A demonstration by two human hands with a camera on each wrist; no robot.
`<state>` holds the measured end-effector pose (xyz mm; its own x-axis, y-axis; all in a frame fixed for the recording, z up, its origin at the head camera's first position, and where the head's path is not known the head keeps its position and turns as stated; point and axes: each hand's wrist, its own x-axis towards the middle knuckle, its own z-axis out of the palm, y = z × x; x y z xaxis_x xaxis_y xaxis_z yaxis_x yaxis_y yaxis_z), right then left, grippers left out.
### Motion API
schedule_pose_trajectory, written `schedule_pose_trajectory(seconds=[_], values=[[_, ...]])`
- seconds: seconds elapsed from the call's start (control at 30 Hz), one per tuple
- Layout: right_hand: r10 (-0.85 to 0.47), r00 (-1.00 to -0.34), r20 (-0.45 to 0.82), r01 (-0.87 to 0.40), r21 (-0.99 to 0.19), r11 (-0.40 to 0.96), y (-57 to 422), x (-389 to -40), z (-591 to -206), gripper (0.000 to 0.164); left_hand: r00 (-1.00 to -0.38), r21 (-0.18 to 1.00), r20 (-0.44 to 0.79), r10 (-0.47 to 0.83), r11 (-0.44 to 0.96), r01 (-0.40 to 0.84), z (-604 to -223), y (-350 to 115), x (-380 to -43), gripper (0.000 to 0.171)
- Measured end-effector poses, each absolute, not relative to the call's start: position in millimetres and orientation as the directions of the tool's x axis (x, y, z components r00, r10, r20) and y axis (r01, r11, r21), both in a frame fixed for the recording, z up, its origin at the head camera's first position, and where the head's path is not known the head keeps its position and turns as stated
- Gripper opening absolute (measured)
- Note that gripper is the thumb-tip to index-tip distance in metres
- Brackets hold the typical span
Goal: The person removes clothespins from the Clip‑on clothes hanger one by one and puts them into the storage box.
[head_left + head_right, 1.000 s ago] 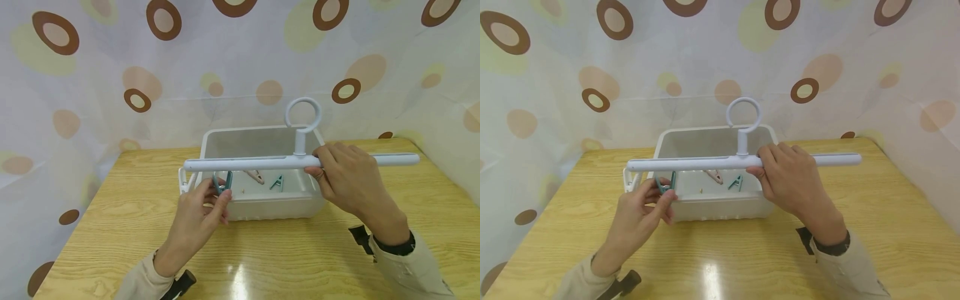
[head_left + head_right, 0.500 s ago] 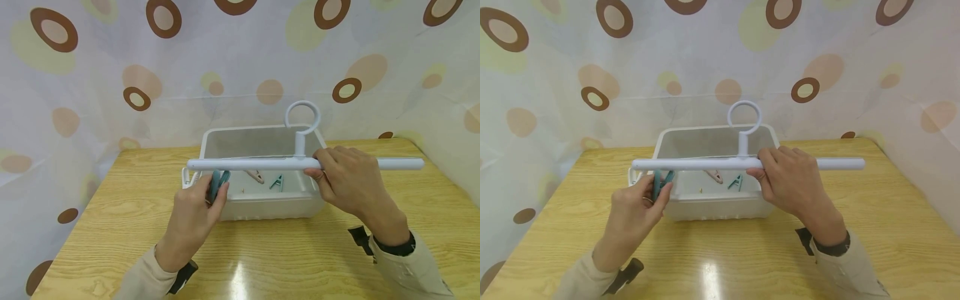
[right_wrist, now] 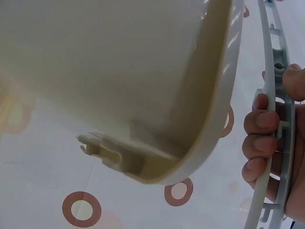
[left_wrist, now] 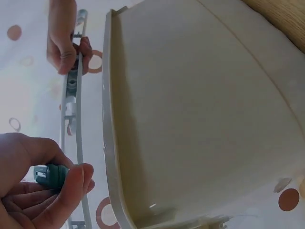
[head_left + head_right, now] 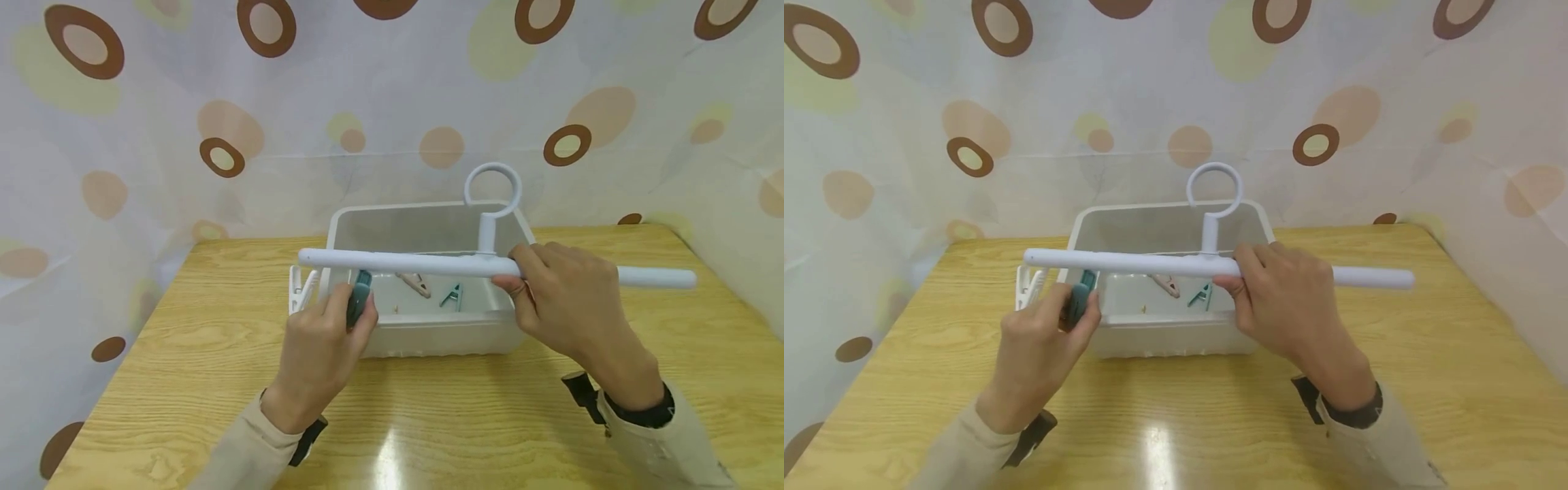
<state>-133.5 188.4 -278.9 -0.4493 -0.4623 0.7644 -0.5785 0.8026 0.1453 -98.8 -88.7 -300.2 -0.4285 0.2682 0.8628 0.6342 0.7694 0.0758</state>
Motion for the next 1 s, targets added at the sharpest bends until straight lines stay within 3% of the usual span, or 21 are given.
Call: schedule_pose_trajectory(seconds=[0.3,0.63,1.0], values=[[-0.454,-0.374,0.808,-0.607,0.157,0.779,192.7,-140.7,-276.8,0.054,-0.469,0.133,0.84,0.272,0.735,0.665,-297.6,-91.1,-90.8,0.02],[-0.448,-0.385,0.807,-0.59,0.158,0.792,207.5,-144.7,-272.9,0.058,-0.471,0.155,0.832,0.293,0.694,0.704,-296.2,-94.9,-87.5,0.015],[-0.471,-0.376,0.798,-0.604,0.175,0.778,215.4,-147.0,-269.7,0.059,-0.523,0.174,0.787,0.329,0.694,0.699,-286.8,-101.3,-79.9,0.02]])
